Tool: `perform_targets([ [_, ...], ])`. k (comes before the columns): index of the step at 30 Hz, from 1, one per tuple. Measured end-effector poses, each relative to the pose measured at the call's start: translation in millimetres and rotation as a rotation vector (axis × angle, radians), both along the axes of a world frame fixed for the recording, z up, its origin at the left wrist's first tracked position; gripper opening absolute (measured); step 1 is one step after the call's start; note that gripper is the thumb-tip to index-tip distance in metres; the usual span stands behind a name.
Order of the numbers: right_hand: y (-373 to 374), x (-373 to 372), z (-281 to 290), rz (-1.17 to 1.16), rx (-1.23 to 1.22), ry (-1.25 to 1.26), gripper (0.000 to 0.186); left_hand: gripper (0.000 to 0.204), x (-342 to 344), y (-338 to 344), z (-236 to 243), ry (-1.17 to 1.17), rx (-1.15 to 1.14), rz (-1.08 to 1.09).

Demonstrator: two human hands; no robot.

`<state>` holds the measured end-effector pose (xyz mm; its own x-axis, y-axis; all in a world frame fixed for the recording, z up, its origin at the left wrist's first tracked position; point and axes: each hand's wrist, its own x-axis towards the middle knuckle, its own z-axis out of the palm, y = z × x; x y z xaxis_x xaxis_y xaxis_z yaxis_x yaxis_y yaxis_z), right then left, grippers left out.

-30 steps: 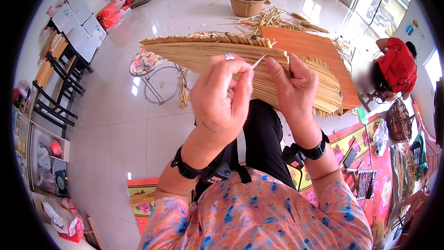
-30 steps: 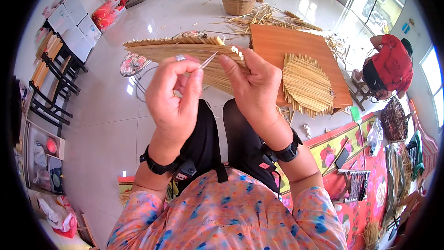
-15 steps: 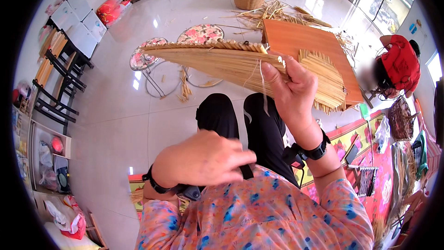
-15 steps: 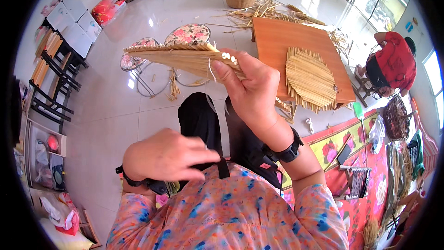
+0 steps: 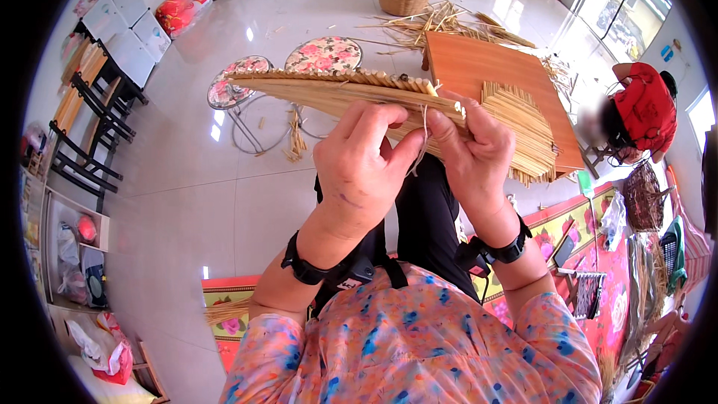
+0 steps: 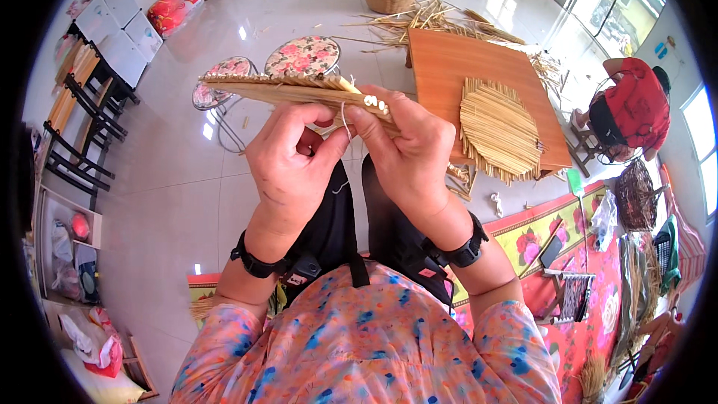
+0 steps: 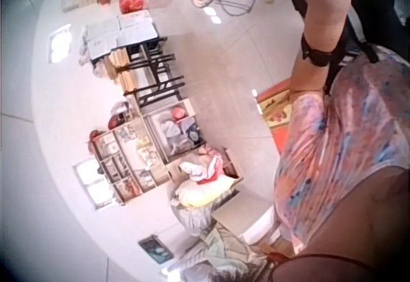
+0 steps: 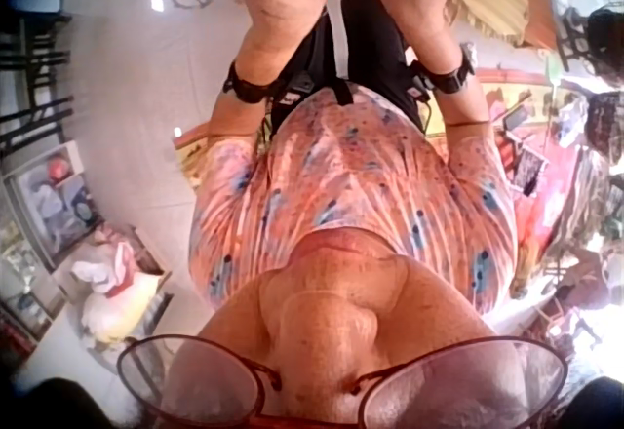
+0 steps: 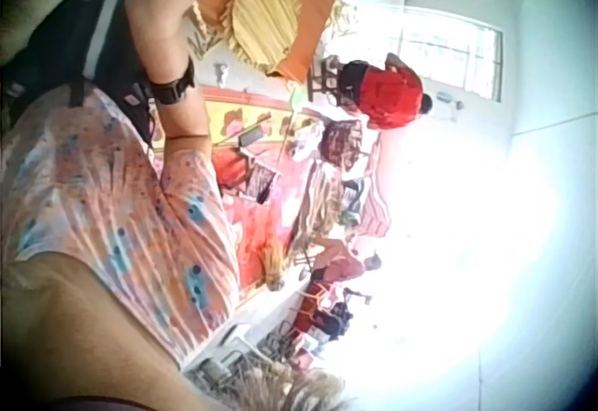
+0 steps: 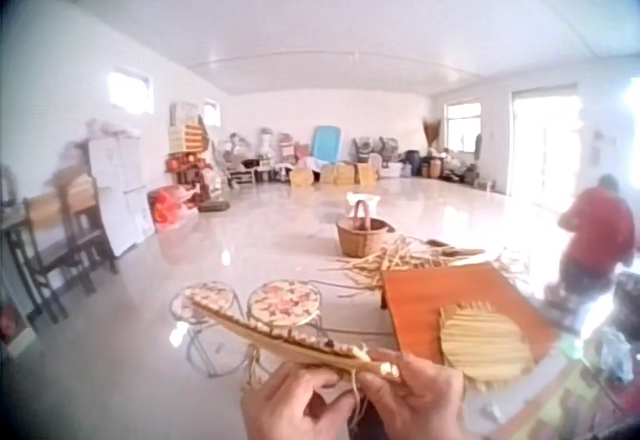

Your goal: The person constructs a mat by wrapping white thread around thin bamboo sticks and trimming the edges with a knife.

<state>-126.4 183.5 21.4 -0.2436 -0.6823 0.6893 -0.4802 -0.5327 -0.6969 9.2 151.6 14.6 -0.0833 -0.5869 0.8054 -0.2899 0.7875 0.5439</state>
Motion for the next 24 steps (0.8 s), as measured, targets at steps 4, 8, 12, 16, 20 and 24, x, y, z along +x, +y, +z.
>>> perform_targets([
  [4,4,0,0,-0.002,-0.001,0.006,0.023,0.021,-4,-2,-2,0.062,-0.008,-0.08],
  [8,6,-2,-4,-0.036,-0.026,0.044,0.023,0.011,3,16,-1,0.25,0.408,-0.361],
  [12,9,-2,-6,-0.014,-0.01,-0.009,0.023,0.009,17,18,8,0.424,0.829,-0.664],
  [16,13,-1,-5,-0.04,0.024,0.043,0.023,0.011,21,14,5,0.371,0.837,-0.718],
  [20,14,-1,-5,-0.051,-0.004,0.084,0.024,0.007,25,11,6,0.134,0.707,-0.56],
  [24,19,-1,-6,-0.076,-0.023,0.165,0.025,0.006,28,13,9,-0.008,0.458,-0.441],
])
